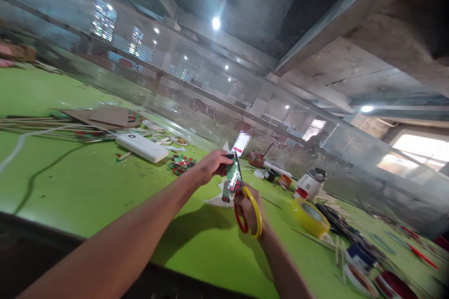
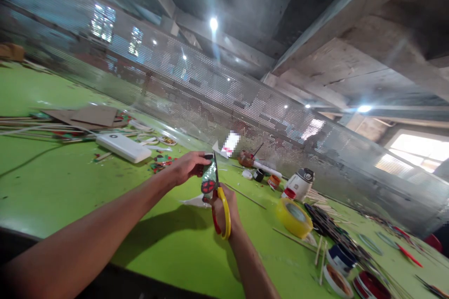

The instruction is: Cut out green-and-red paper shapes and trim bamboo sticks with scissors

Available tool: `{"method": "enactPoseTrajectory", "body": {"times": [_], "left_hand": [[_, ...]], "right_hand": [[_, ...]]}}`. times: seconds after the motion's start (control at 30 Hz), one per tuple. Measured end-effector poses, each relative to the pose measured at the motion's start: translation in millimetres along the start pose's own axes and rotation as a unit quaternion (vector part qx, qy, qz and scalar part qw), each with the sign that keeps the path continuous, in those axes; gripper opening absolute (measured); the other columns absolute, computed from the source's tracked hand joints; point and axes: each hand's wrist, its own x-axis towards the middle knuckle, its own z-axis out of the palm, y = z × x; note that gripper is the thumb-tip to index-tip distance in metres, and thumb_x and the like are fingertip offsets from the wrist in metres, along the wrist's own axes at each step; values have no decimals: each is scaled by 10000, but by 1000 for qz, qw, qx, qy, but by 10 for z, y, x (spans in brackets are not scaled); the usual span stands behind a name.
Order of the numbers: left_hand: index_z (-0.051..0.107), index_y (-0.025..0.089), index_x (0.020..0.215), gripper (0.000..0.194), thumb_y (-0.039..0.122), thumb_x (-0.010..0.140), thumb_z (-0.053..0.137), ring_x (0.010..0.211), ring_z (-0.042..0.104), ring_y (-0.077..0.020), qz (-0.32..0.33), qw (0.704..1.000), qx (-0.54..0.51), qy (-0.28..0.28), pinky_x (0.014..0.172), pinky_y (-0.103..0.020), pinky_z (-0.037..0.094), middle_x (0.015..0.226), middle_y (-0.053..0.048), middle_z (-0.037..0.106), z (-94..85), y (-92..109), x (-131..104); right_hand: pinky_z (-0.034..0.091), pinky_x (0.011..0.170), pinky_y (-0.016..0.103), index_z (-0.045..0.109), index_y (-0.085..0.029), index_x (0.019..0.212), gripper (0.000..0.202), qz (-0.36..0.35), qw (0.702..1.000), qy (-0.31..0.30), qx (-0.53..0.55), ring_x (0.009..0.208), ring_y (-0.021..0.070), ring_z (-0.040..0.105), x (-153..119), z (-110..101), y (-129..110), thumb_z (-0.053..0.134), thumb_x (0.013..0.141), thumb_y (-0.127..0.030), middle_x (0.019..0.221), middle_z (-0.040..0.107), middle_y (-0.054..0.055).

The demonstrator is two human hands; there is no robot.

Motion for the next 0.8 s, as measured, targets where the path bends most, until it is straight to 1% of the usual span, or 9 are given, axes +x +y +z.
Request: {"method": "enactPoseTrajectory", "body": {"times": [0.23,0.37,0.57,0.8], "left_hand": [[582,127,768,124,128,648,611,452,436,-87,3,1000,-2,0,479,-239,302,565,4,516,-4,-17,12],[578,117,749,103,126,649,599,435,432,-80,14,1000,-6,-5,473,-235,308,549,9,509,16,-49,19],[569,131,732,70,157,674,599,435,438,-81,35,999,-13,-17,469,-233,312,548,12,511,28,-109,30],[584,126,747,81,142,669,602,424,425,-80,31,999,-6,-11,463,-238,301,544,10,504,27,-86,29]], "right_hand": [[255,397,204,492,-196,635,50,17,1000,1,7,400,84,327,-5,14,-29,507,587,-191,443,405,-69],[260,408,221,457,-207,603,54,18,1000,2,14,408,98,335,-10,15,-13,494,575,-181,448,404,-61],[233,414,238,436,-213,583,74,24,999,5,22,395,100,307,9,4,52,470,559,-152,428,384,-63],[239,417,241,476,-208,610,68,31,999,8,35,394,100,299,-15,13,-14,500,562,-166,430,376,-69]]}}
